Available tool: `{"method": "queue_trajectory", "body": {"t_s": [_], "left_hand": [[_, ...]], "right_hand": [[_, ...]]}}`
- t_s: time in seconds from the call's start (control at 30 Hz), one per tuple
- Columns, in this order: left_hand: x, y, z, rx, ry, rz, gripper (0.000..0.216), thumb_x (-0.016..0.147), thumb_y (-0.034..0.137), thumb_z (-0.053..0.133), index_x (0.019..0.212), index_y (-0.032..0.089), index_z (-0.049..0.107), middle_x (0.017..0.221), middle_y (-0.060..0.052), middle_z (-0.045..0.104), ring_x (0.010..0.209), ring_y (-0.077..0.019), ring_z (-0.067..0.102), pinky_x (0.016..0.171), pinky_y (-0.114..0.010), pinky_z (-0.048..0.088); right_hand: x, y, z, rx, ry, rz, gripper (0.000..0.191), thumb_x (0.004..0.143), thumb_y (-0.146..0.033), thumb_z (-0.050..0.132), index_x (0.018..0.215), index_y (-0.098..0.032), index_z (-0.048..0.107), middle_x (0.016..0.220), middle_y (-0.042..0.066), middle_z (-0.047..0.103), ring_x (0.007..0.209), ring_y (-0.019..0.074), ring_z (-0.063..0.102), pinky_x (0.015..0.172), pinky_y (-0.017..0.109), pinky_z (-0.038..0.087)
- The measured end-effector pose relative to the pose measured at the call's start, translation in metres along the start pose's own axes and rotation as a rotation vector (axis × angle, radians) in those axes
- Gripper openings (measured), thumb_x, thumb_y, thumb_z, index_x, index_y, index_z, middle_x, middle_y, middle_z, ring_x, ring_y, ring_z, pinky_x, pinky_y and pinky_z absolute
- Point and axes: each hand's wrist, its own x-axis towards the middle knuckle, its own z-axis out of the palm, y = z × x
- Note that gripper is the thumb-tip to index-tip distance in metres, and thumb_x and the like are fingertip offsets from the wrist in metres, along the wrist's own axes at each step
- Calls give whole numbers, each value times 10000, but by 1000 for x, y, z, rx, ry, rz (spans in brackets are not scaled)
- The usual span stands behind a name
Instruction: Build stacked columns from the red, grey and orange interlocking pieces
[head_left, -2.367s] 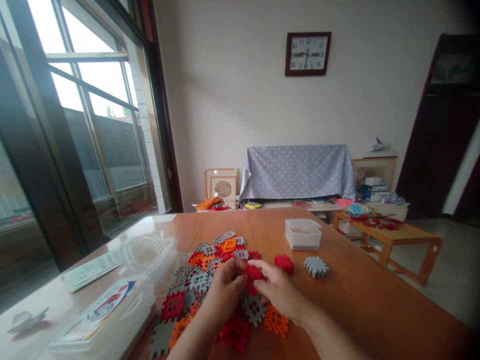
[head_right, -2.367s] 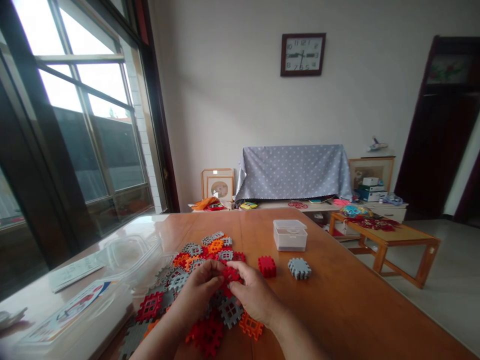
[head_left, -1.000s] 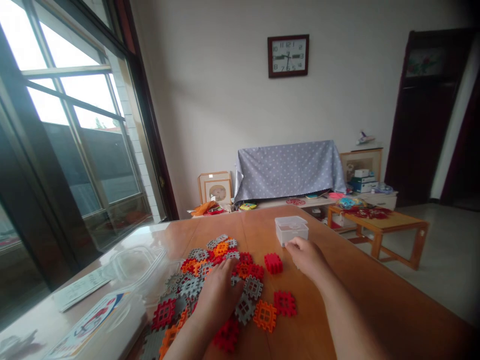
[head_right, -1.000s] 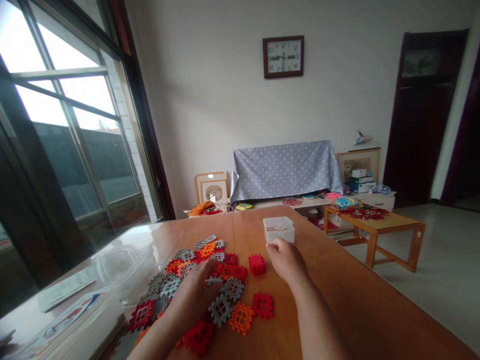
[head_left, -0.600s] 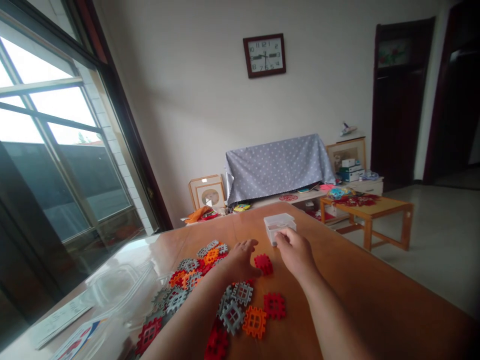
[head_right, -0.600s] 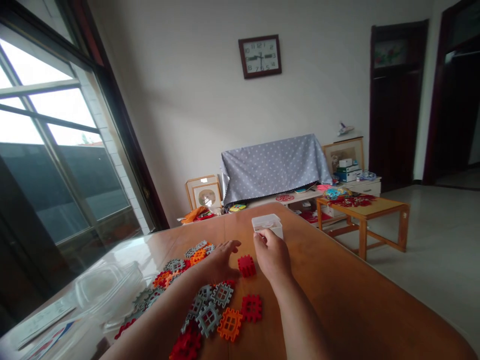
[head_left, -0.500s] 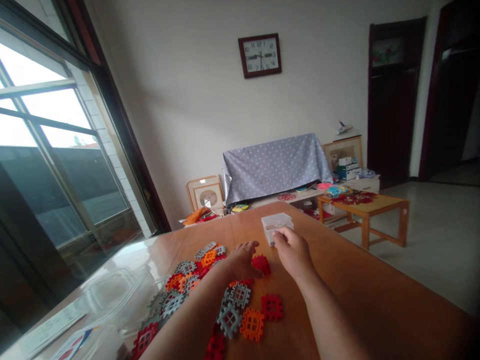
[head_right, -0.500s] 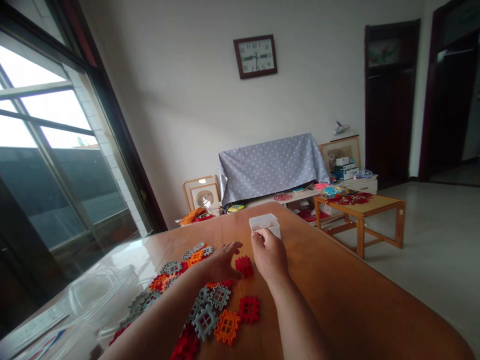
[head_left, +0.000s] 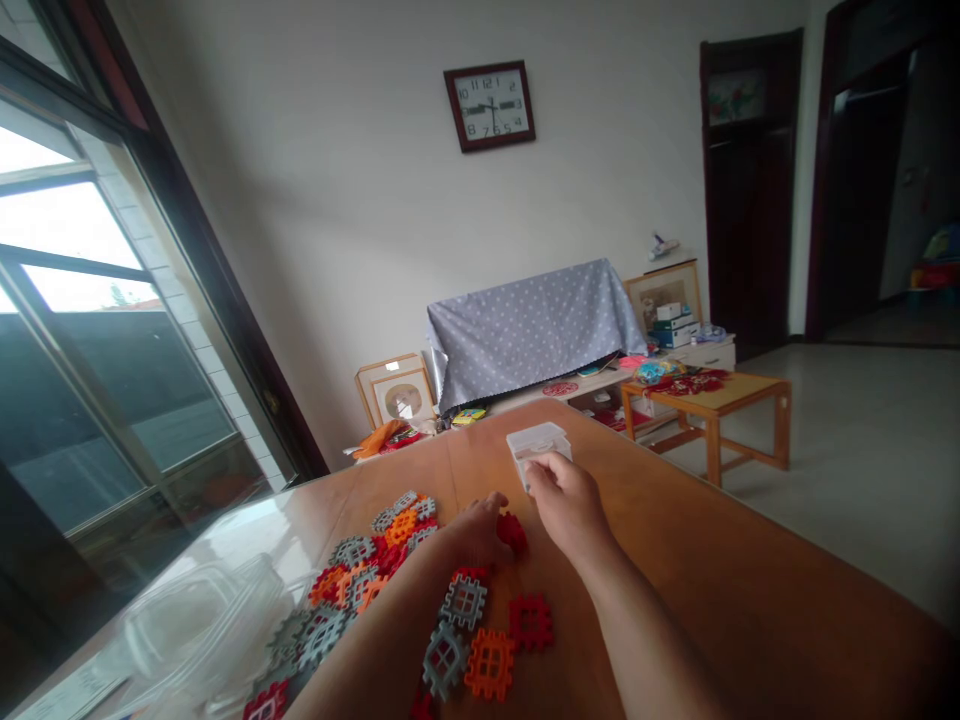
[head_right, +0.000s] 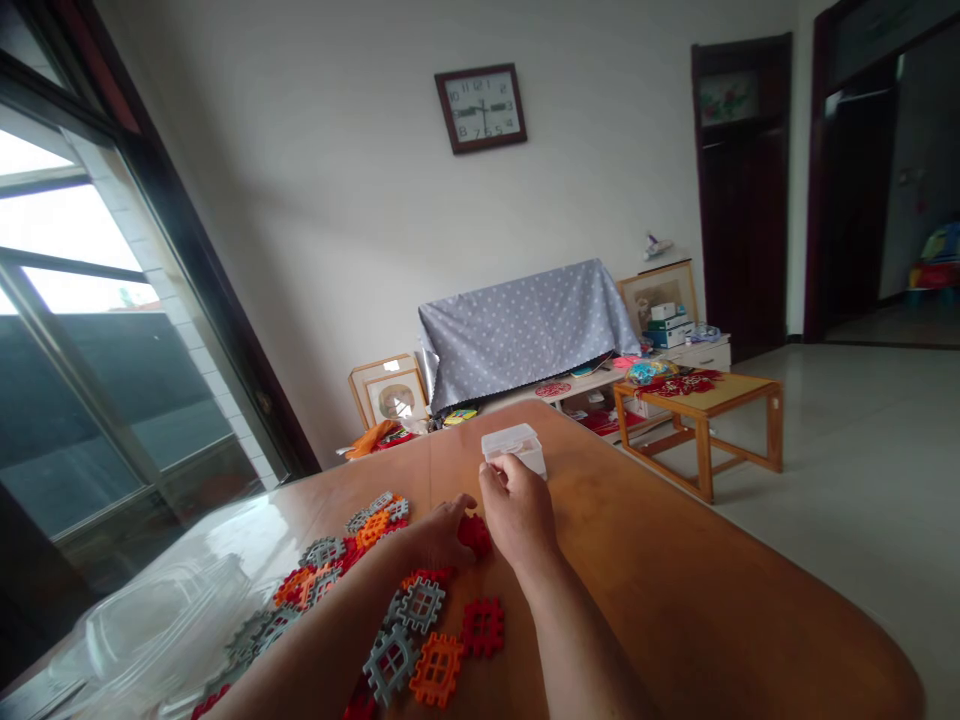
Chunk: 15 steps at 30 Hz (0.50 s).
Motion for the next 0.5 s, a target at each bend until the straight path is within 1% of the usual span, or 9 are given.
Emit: {"method": "queue_trajectory", "body": {"t_s": [0.1, 0.23, 0.4, 0.5], "left_hand": [[3, -5, 2, -11, 13, -3, 851, 582, 352, 809, 1351, 230, 466, 1264, -138, 618, 1117, -312, 610, 889, -376, 506], [11, -12, 0, -16, 31, -14, 848, 580, 338, 799, 1346, 213, 459, 1222, -136, 638, 1055, -294, 631, 854, -361, 509], [31, -25, -5, -8, 50, -40, 842, 575, 344, 797, 1329, 198, 452, 1133, -116, 676, 985, -282, 650, 826, -359, 509], [46, -32, -8, -5, 65, -54, 820, 574, 349, 802, 1304, 201, 459, 1121, -107, 686, 979, -278, 649, 825, -359, 511]], "right_hand": [[0, 0, 0, 42, 7, 0, 310, 917, -473, 532, 804, -216, 664, 662, 0, 650, 645, 180, 593, 583, 252, 386], [0, 1, 1, 109, 5, 26, 328, 921, -493, 529, 842, -215, 684, 698, 9, 670, 677, 186, 611, 590, 249, 412], [-1, 4, 4, 152, 25, 53, 338, 912, -512, 543, 870, -213, 696, 682, 14, 673, 687, 194, 616, 606, 251, 445], [0, 5, 6, 151, 44, 67, 340, 901, -513, 553, 870, -209, 702, 684, 22, 681, 679, 198, 612, 602, 256, 453]]}}
